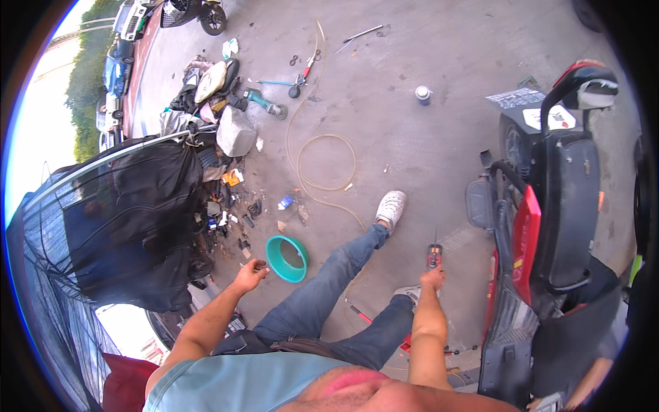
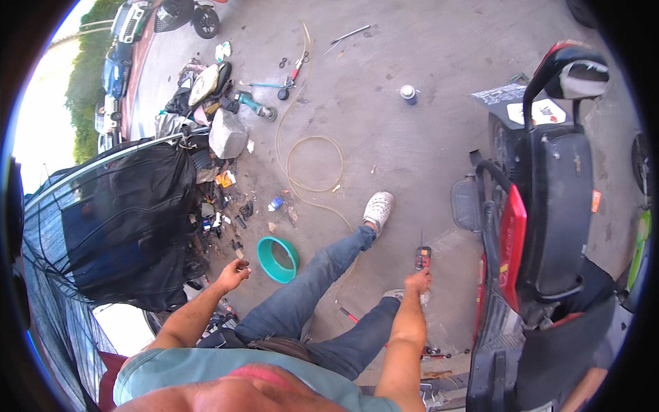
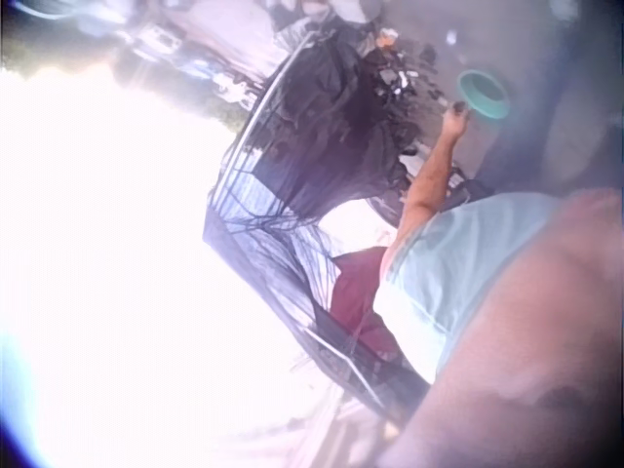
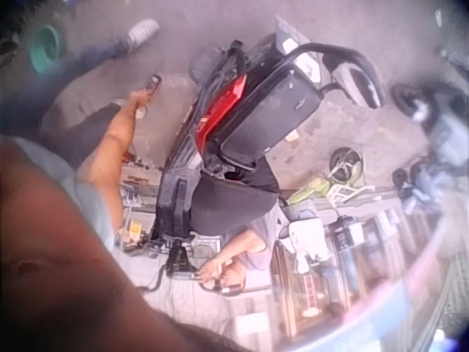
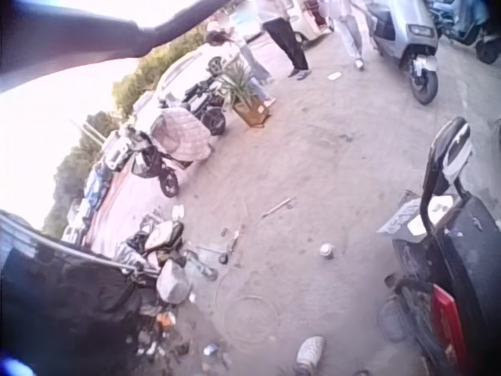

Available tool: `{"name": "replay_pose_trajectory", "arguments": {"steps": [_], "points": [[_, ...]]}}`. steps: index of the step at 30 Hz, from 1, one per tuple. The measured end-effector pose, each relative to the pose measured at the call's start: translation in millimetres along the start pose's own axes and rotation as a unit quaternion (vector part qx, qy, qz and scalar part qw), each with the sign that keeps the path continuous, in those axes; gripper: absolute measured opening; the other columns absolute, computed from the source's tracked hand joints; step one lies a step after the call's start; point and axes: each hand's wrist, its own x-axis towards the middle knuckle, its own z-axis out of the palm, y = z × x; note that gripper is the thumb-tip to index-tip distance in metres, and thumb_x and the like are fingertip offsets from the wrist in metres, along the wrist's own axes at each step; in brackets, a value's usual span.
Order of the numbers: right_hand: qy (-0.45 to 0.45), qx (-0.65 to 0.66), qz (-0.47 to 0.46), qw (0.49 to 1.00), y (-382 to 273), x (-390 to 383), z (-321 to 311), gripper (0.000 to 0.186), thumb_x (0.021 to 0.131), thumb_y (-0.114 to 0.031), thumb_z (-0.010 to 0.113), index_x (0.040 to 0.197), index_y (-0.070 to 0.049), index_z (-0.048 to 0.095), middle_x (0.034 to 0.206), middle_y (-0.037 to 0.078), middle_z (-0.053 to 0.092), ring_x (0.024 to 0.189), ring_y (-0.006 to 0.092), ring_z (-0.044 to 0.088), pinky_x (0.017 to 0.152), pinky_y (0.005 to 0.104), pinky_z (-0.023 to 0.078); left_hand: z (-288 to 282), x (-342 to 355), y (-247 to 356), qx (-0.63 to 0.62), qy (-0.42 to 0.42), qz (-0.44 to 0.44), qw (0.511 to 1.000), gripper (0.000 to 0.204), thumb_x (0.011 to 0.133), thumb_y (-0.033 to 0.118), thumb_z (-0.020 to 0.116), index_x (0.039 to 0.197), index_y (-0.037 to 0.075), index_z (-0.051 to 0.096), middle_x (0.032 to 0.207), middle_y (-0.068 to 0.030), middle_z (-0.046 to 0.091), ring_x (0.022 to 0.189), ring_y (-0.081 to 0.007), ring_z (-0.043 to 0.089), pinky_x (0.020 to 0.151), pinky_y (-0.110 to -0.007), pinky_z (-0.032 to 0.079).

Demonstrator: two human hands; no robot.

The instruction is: The person uses a cordless impact driver to remove and install screws on the front fairing and handlebar area of a red scooter. They work alongside another person who assists with holding parts and adjusting the handlebars.

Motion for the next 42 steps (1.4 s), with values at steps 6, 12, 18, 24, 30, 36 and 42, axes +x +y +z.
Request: {"name": "replay_pose_trajectory", "arguments": {"steps": [6,12,18,24,30,36,42], "points": [[-0.081,0.019,-0.061,0.995,50,-95,-74,0.045,0.08,-0.031,0.074,0.109,0.003,0.069,0.112,0.025,0.07,0.111,0.0355,0.066,0.097,0.0417,0.052,-21,-8,29,-0.052,-0.042,0.023,0.997,0.043,0.089,0.029,0.073,0.117,-0.002,0.061,0.101,-0.0137,0.071,0.082,-0.0182,0.068,0.078,-0.034,0.055],[-0.081,0.265,-0.007,0.961,34,-192,-214,0.025,0.084,-0.012,0.071,0.106,-0.002,0.068,0.087,0.011,0.07,0.067,0.02,0.067,0.056,0.0333,0.053,-92,12,98,-0.184,0.0,0.077,0.98,0.04,0.09,0.028,0.073,0.113,-0.002,0.061,0.091,-0.009,0.069,0.079,-0.0152,0.065,0.073,-0.031,0.054],[-0.058,0.322,-0.092,0.941,-77,-247,-356,0.029,0.087,-0.009,0.068,0.114,0.001,0.062,0.086,0.01,0.068,0.061,0.0178,0.064,0.052,0.0312,0.051,-171,44,164,-0.342,0.05,0.11,0.932,0.038,0.09,0.022,0.072,0.116,-0.004,0.059,0.093,-0.0095,0.068,0.078,-0.0146,0.064,0.072,-0.03,0.053],[-0.059,0.249,-0.138,0.957,-216,-222,-443,0.031,0.087,-0.01,0.069,0.116,0.003,0.062,0.087,0.011,0.068,0.062,0.0182,0.065,0.052,0.0316,0.051,-277,79,250,-0.426,0.085,0.052,0.899,0.04,0.091,0.022,0.071,0.124,0.003,0.058,0.106,-0.0082,0.067,0.083,-0.0163,0.065,0.066,-0.033,0.055],[-0.074,0.209,-0.146,0.964,-371,-163,-529,0.033,0.088,-0.012,0.07,0.116,0.003,0.063,0.083,0.01,0.067,0.055,0.0173,0.059,0.044,0.0327,0.047,-362,190,299,-0.445,0.11,-0.007,0.889,0.042,0.089,0.024,0.074,0.119,0.0,0.058,0.104,-0.01,0.066,0.072,-0.0169,0.065,0.058,-0.03,0.051],[0.128,-0.026,-0.504,0.854,-627,-288,-753,0.025,0.084,-0.016,0.063,0.103,-0.004,0.073,0.096,0.016,0.073,0.092,0.0325,0.069,0.083,0.0425,0.055,-436,218,381,-0.454,0.116,-0.043,0.882,0.04,0.09,0.027,0.072,0.117,0.002,0.059,0.1,-0.0093,0.067,0.072,-0.0172,0.066,0.056,-0.03,0.049],[0.23,-0.138,-0.773,0.575,-792,-550,-958,0.006,0.076,-0.007,0.061,0.081,-0.002,0.063,0.082,0.012,0.061,0.083,0.0332,0.064,0.076,0.0454,0.052,-515,313,499,-0.412,0.07,-0.027,0.908,0.038,0.09,0.03,0.071,0.115,0.003,0.062,0.096,-0.0085,0.068,0.071,-0.0186,0.067,0.058,-0.03,0.051]]}}
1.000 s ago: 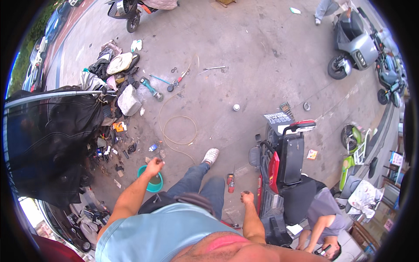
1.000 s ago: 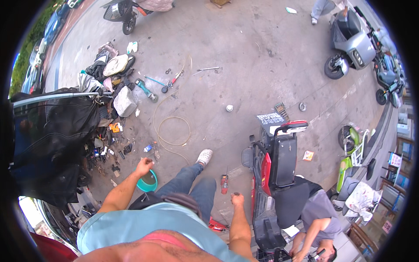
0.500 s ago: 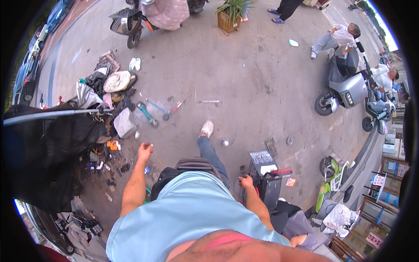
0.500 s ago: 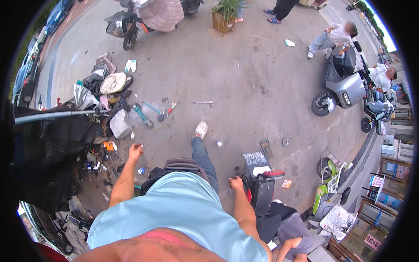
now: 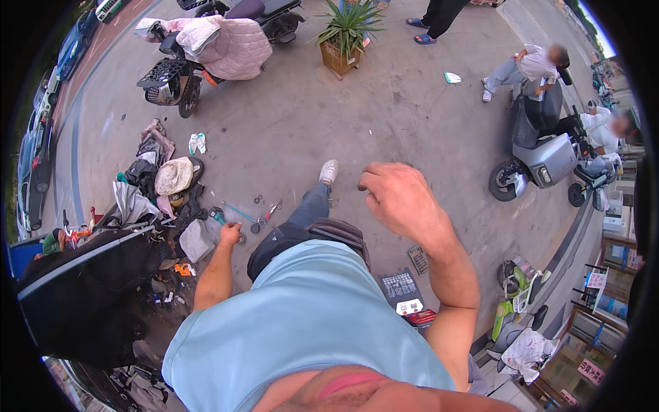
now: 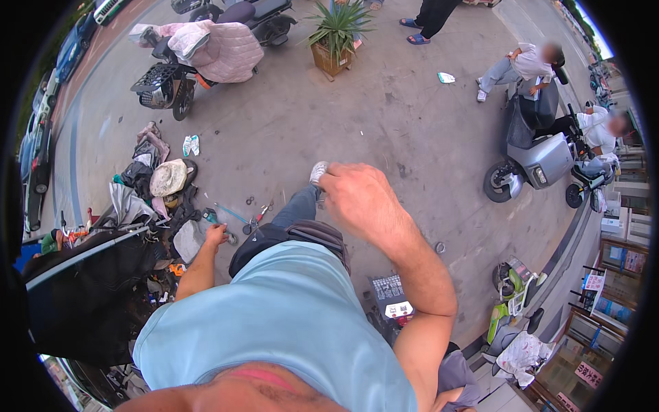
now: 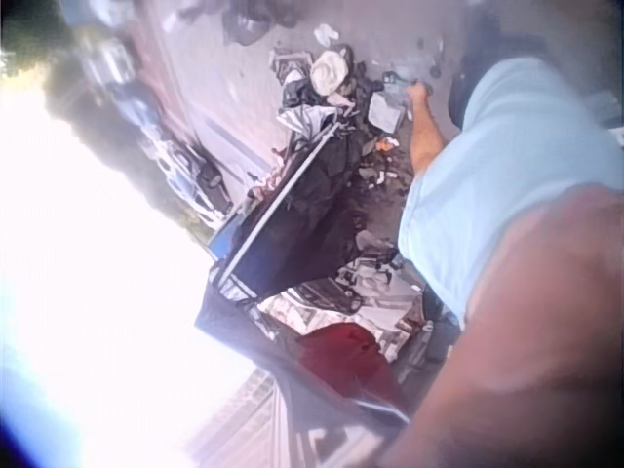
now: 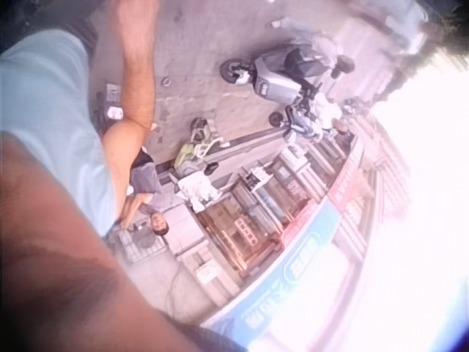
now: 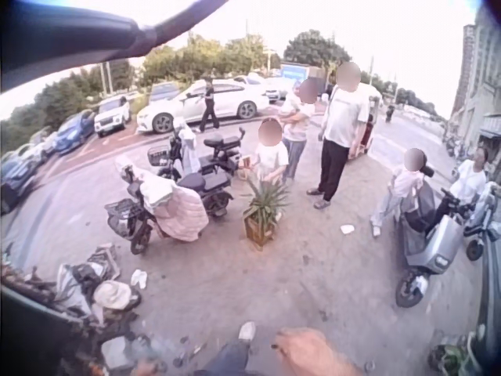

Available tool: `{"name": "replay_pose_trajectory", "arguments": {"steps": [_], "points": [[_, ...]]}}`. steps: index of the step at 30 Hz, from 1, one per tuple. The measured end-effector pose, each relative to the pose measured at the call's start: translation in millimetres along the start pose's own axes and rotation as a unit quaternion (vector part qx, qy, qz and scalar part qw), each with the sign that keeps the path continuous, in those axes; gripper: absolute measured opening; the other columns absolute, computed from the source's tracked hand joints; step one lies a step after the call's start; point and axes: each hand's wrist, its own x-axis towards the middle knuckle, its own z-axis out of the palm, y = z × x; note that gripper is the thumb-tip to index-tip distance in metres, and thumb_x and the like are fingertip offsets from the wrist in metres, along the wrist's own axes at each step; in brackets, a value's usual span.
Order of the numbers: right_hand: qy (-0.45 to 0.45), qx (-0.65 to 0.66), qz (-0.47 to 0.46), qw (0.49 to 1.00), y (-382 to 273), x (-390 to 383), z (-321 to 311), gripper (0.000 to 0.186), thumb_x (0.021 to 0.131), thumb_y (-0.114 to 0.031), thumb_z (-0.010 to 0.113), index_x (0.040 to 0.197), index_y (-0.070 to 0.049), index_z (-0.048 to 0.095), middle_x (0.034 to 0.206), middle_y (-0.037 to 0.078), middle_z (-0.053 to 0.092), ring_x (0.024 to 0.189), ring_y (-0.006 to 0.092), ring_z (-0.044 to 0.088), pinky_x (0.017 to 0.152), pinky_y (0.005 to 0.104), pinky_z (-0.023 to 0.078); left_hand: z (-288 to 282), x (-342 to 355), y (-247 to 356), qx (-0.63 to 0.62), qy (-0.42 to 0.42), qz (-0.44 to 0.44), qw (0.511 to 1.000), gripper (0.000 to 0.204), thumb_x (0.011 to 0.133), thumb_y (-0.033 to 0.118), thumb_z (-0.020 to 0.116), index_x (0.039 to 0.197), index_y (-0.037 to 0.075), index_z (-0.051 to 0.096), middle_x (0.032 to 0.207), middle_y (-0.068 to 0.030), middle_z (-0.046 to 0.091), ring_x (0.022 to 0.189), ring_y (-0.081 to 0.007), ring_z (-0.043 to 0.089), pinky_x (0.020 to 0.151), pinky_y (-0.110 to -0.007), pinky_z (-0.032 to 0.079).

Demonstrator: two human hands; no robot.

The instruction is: The person uses a cordless impact driver to remove and install screws on the front fairing and handlebar area of a red scooter. They work alongside another person who assists with holding parts and adjusting the handlebars.

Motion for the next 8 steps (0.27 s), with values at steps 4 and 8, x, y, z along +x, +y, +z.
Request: {"name": "replay_pose_trajectory", "arguments": {"steps": [4,8], "points": [[0.023,-0.044,-0.173,0.984,1,91,-87,0.014,0.064,-0.008,0.065,0.075,-0.005,0.058,0.081,0.007,0.06,0.064,0.0233,0.056,0.059,0.0347,0.044,52,65,112,0.009,-0.021,0.021,1.0,0.039,0.09,0.03,0.07,0.117,0.002,0.063,0.097,-0.0085,0.067,0.073,-0.0196,0.067,0.057,-0.029,0.05],[-0.001,-0.071,-0.204,0.976,41,162,-146,0.018,0.056,-0.011,0.063,0.072,-0.006,0.058,0.08,0.008,0.06,0.062,0.0217,0.055,0.056,0.0331,0.042,123,126,244,0.011,-0.038,0.05,0.998,0.041,0.091,0.031,0.07,0.118,0.001,0.062,0.1,-0.0087,0.067,0.075,-0.0176,0.065,0.061,-0.029,0.052]]}}
